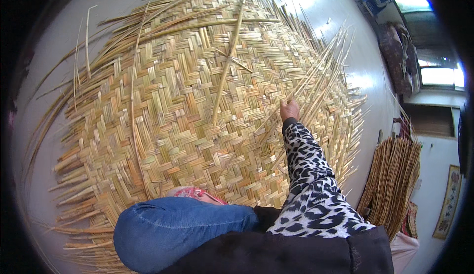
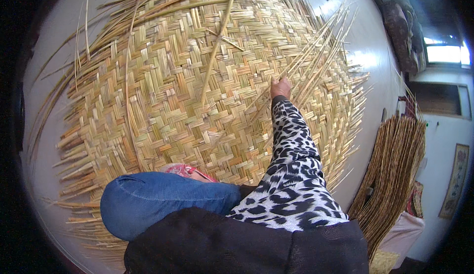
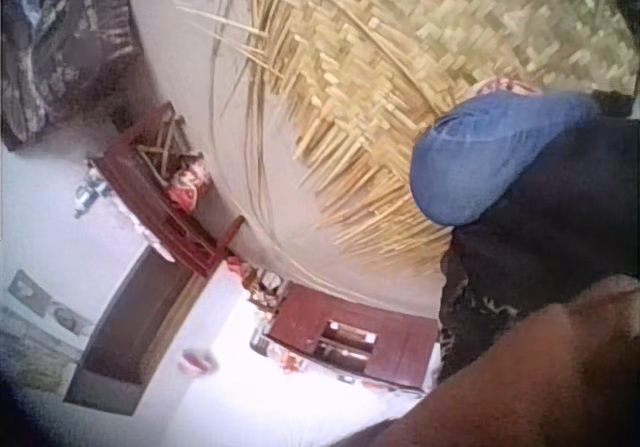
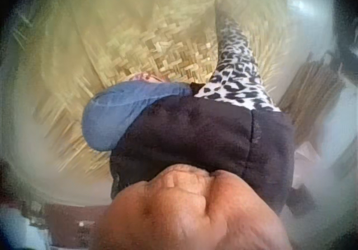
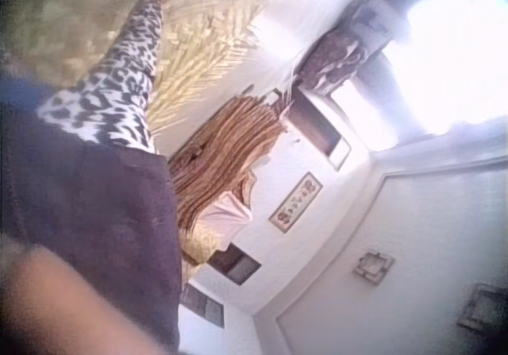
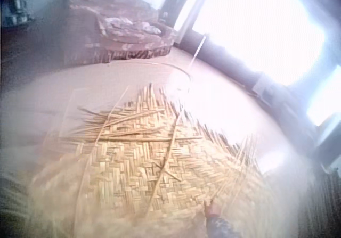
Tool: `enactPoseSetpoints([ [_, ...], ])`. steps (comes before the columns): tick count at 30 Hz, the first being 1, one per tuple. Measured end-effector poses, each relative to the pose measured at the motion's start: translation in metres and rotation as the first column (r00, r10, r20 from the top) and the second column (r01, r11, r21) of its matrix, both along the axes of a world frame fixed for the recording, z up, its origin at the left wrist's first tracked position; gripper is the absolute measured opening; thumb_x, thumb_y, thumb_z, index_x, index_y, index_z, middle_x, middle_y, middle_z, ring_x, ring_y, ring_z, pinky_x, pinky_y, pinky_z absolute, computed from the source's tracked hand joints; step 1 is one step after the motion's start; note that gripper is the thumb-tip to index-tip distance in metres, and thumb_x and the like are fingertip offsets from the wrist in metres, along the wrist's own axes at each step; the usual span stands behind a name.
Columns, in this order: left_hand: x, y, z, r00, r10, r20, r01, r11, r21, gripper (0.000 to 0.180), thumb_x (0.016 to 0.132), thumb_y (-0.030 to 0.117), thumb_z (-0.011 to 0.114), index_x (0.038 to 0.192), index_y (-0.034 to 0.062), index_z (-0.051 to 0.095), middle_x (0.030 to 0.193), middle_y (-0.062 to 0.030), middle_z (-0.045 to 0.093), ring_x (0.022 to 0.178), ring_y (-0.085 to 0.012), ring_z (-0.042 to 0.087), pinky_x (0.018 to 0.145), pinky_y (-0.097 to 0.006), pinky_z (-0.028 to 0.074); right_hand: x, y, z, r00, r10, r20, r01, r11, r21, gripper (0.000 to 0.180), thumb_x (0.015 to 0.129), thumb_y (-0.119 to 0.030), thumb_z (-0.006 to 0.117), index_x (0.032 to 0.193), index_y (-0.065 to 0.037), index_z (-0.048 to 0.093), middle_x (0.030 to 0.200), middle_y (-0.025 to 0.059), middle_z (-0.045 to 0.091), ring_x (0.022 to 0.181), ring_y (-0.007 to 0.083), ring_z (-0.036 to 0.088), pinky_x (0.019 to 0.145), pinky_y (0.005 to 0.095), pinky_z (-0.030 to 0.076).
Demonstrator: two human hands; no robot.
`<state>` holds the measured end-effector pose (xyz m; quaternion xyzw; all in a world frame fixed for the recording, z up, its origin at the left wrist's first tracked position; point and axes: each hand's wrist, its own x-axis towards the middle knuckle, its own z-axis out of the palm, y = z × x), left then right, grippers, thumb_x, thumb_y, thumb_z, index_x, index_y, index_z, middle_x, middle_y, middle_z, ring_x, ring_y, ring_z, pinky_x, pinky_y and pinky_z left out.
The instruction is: The person weaves a flat basket by interlacing thin bamboo strips by hand. They repeatedly thread strips through the existing weave, adjust alignment, and occasionally use scissors to trim excess material.
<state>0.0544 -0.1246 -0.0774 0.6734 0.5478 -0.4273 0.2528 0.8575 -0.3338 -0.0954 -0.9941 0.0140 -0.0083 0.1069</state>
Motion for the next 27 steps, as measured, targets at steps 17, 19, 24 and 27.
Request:
enactPoseSetpoints([
  [17,0.031,0.078,-0.004,0.987,0.102,0.124,-0.107,0.994,0.032,0.024,0.085,0.011,0.061,0.106,0.0001,0.067,0.087,-0.0141,0.067,0.083,-0.0274,0.065,0.075,-0.037,0.051,0.056,0.065,-0.056,0.841,-0.058,-0.537,0.390,0.753,0.529,0.020,0.083,-0.012,0.071,0.073,0.003,0.062,0.064,0.0107,0.062,0.046,0.0178,0.058,0.035,0.0296,0.040],
  [19,0.025,0.088,-0.008,0.977,0.135,0.168,-0.145,0.988,0.051,0.024,0.085,0.010,0.061,0.106,-0.0001,0.067,0.088,-0.0138,0.067,0.083,-0.0270,0.065,0.075,-0.037,0.051,0.053,0.080,-0.041,0.814,-0.037,-0.579,0.445,0.681,0.582,0.022,0.085,-0.011,0.070,0.072,0.001,0.057,0.063,0.0098,0.060,0.041,0.0168,0.053,0.034,0.0297,0.039],
  [24,0.019,0.122,-0.005,0.866,0.270,0.421,-0.336,0.938,0.090,0.025,0.085,0.009,0.060,0.107,-0.0005,0.066,0.088,-0.0132,0.067,0.082,-0.0260,0.065,0.076,-0.036,0.051,0.018,0.159,0.036,0.718,0.420,-0.555,0.481,0.277,0.832,0.019,0.093,-0.014,0.058,0.077,-0.006,0.051,0.064,0.0055,0.052,0.049,0.0164,0.054,0.041,0.0276,0.041],
  [27,0.051,0.160,0.036,0.546,0.305,0.780,-0.547,0.835,0.056,0.025,0.085,0.008,0.060,0.108,-0.0007,0.065,0.088,-0.0128,0.067,0.082,-0.0254,0.065,0.076,-0.036,0.051,-0.031,0.231,0.085,0.695,0.655,-0.297,0.158,0.264,0.952,0.016,0.093,-0.023,0.062,0.099,-0.008,0.060,0.084,0.0016,0.064,0.071,0.0095,0.061,0.063,0.0243,0.051],
])
